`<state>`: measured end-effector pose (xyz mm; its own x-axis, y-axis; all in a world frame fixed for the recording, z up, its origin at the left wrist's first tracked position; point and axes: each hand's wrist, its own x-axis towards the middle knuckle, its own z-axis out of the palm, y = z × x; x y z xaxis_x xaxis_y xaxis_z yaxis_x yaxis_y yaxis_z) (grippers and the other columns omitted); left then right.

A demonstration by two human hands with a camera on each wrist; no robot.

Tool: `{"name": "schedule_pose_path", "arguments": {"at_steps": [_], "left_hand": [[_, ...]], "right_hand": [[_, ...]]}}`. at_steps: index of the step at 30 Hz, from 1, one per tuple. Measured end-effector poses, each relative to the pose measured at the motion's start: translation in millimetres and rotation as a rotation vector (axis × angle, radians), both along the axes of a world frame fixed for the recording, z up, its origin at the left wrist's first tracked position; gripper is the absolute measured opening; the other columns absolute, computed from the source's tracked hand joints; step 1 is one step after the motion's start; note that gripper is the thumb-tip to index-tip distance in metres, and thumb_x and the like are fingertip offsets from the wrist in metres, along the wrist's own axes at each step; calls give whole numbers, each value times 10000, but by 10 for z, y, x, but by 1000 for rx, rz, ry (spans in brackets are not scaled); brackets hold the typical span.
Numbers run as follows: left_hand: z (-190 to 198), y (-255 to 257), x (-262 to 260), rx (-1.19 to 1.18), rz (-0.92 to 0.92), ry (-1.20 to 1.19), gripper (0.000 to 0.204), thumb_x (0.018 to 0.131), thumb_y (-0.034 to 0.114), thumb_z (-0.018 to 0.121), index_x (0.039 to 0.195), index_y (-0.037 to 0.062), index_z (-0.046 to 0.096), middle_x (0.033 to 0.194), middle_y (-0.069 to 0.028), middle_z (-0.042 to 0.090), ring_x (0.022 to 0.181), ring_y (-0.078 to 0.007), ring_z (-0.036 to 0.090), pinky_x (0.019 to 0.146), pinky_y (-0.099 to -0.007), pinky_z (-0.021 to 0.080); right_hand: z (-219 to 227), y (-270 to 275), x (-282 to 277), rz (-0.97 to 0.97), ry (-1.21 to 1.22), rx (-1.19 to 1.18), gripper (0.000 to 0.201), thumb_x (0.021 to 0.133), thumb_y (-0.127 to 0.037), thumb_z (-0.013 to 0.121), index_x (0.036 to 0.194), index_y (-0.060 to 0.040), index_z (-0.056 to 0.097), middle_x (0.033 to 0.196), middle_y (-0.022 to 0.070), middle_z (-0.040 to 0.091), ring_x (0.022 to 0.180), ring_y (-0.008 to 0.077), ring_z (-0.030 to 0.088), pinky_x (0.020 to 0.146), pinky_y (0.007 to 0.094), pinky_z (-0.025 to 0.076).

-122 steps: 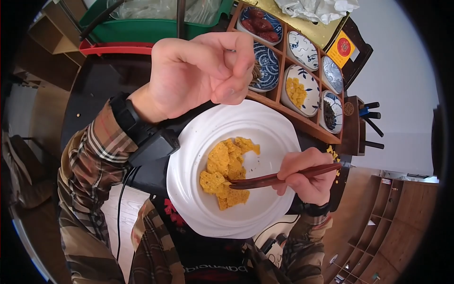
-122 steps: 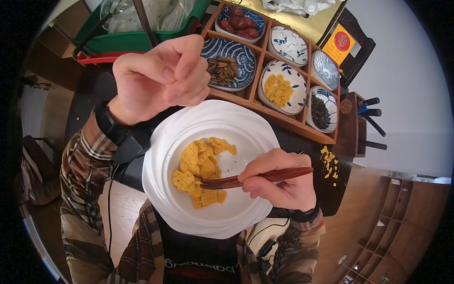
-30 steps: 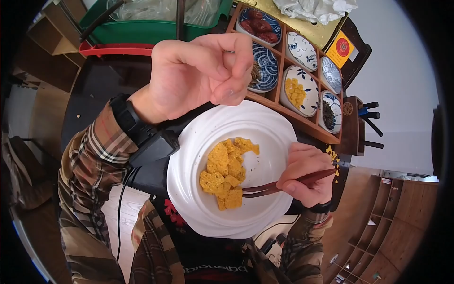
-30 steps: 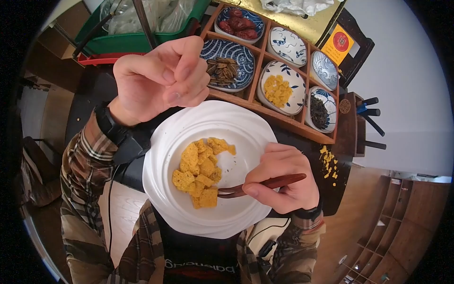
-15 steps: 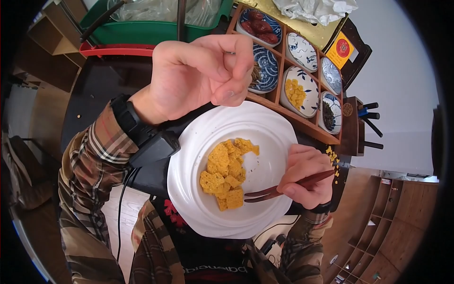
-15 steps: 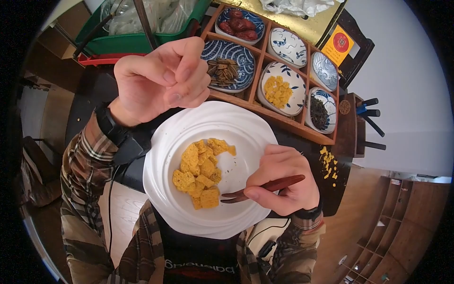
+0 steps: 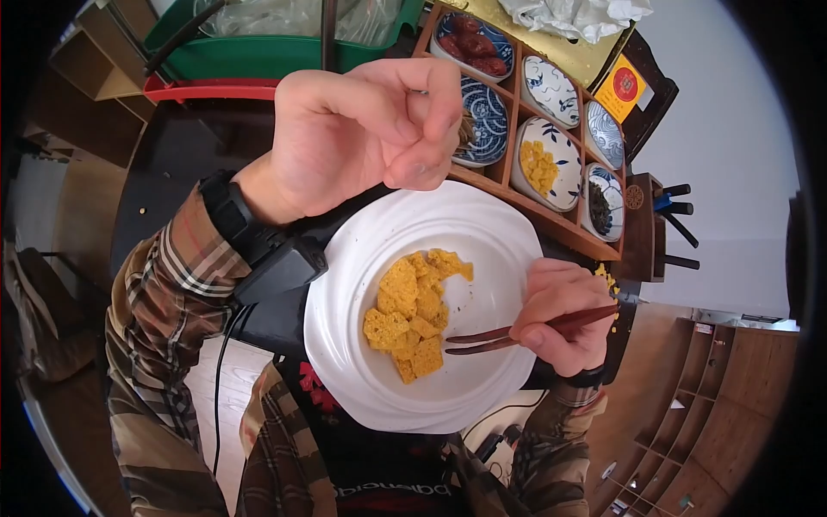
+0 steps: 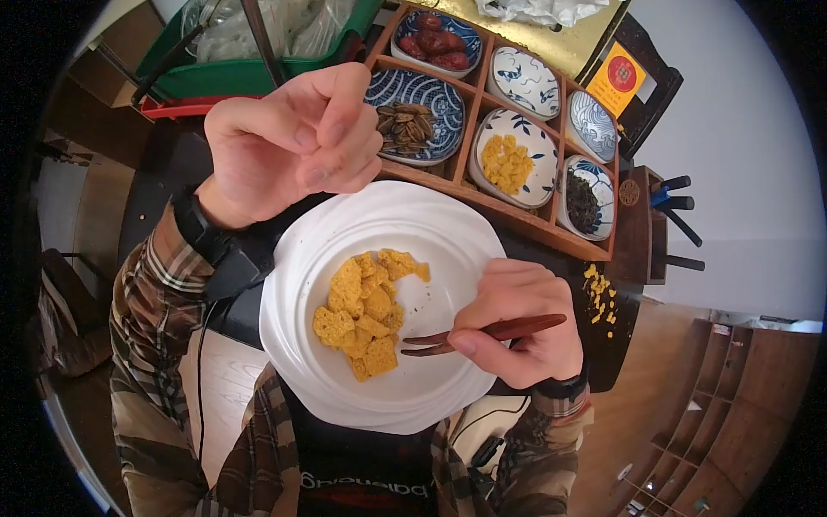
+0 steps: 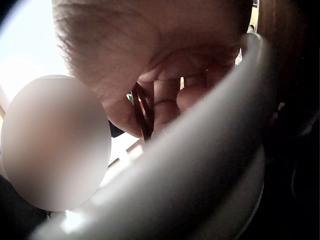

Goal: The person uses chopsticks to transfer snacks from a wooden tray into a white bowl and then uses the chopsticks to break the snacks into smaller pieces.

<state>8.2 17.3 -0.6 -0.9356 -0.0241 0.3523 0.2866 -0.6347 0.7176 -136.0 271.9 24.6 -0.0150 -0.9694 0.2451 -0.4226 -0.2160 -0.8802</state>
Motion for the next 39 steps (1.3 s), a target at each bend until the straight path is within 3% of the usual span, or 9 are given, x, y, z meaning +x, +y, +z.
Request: {"name": "schedule_pose_path", "arguments": {"at_steps": [5, 8, 10, 15, 18, 23, 32, 39], "left_hand": [[3, 3, -2, -4, 7, 2, 39, 798, 111, 482, 827, 86, 487, 604, -17, 483, 536, -109, 380, 559, -287, 303], [2, 5, -2, 5, 13, -2, 37, 797, 105, 480, 827, 86, 493, 603, -18, 487, 535, -111, 381, 561, -288, 306], [1, -4, -4, 5, -3, 2, 40, 796, 109, 484, 826, 85, 497, 602, -18, 487, 539, -114, 386, 567, -288, 314], [-7, 1, 0, -3, 6, 0, 48, 793, 117, 489, 826, 84, 497, 603, -21, 487, 540, -117, 387, 567, -290, 316], [1, 2, -2, -2, 13, -5, 49, 790, 119, 489, 825, 84, 494, 603, -22, 486, 537, -117, 382, 565, -290, 312], [13, -5, -2, -15, 12, -9, 46, 787, 117, 489, 822, 86, 487, 600, -21, 481, 535, -117, 378, 566, -290, 309], [15, 5, 6, 8, 19, -12, 45, 780, 107, 486, 818, 83, 484, 598, -18, 480, 538, -113, 389, 566, -288, 310], [-5, 1, -12, 6, 8, 4, 49, 777, 111, 482, 817, 82, 485, 598, -23, 479, 539, -114, 388, 559, -286, 305]], "right_hand": [[-3, 4, 10, -28, -18, 9, 55, 730, -58, 769, 743, -66, 716, 644, 14, 661, 496, 192, 464, 531, 323, 347], [-30, 40, 25, -108, -7, -115, 58, 765, -63, 757, 760, -48, 701, 654, 33, 667, 507, 175, 468, 527, 309, 347], [-52, 113, 45, -376, -125, -180, 80, 811, -80, 739, 786, -31, 681, 678, 55, 675, 543, 148, 491, 528, 295, 358], [-68, 97, 39, -447, -39, -189, 39, 842, -48, 706, 820, -29, 681, 704, 66, 683, 578, 132, 510, 526, 282, 376], [-52, 90, 20, -440, 0, -186, 11, 835, -21, 700, 829, -28, 694, 707, 64, 692, 565, 142, 518, 523, 277, 379], [14, -6, -37, -187, 201, -228, 42, 764, -25, 742, 784, -30, 706, 685, 64, 690, 494, 191, 527, 498, 304, 382], [-14, -12, -57, -23, 195, -304, 123, 718, -58, 779, 794, 1, 702, 610, 63, 619, 434, 211, 488, 447, 325, 342], [-63, -5, -36, -19, 105, -370, 129, 712, -46, 781, 784, 17, 695, 596, 66, 601, 415, 202, 479, 423, 309, 339]]}}
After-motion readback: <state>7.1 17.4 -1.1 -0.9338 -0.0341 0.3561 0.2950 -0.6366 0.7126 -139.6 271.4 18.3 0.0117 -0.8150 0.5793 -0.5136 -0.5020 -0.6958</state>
